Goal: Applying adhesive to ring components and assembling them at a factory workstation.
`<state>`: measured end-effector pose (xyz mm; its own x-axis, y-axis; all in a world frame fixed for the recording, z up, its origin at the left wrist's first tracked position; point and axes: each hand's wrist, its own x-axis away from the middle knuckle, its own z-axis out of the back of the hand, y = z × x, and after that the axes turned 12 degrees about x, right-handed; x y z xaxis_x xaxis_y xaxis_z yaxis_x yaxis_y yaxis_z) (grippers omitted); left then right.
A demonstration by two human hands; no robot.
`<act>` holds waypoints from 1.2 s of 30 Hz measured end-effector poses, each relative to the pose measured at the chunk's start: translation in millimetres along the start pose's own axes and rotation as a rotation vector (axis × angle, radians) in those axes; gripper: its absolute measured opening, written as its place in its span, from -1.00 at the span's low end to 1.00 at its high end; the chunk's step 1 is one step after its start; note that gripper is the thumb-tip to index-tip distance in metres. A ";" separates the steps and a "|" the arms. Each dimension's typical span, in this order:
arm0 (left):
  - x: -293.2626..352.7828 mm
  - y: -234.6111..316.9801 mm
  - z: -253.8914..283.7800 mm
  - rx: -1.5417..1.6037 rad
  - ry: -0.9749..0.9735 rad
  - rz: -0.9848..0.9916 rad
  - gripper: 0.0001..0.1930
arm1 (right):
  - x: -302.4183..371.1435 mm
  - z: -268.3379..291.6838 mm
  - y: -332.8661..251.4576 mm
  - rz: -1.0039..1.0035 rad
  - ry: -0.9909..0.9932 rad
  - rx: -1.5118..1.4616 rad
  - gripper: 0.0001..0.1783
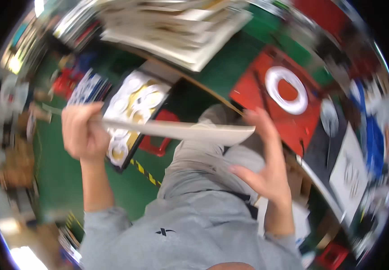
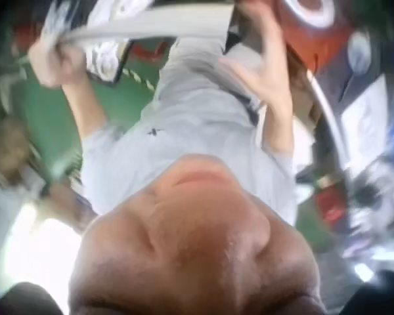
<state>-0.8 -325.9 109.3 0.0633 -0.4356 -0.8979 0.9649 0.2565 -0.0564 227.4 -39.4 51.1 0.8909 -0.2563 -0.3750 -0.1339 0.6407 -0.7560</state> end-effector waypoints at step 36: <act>178.2 100.3 -216.5 1.270 -0.993 1.034 -0.77 | 602.5 77.2 114.5 -1.771 1.052 0.406 -0.44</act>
<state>52.1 -191.0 -150.9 0.3087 -0.9311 0.1943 0.0237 0.2118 0.9770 782.4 -64.6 -220.0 -0.6157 -0.7492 0.2443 0.5922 -0.6445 -0.4837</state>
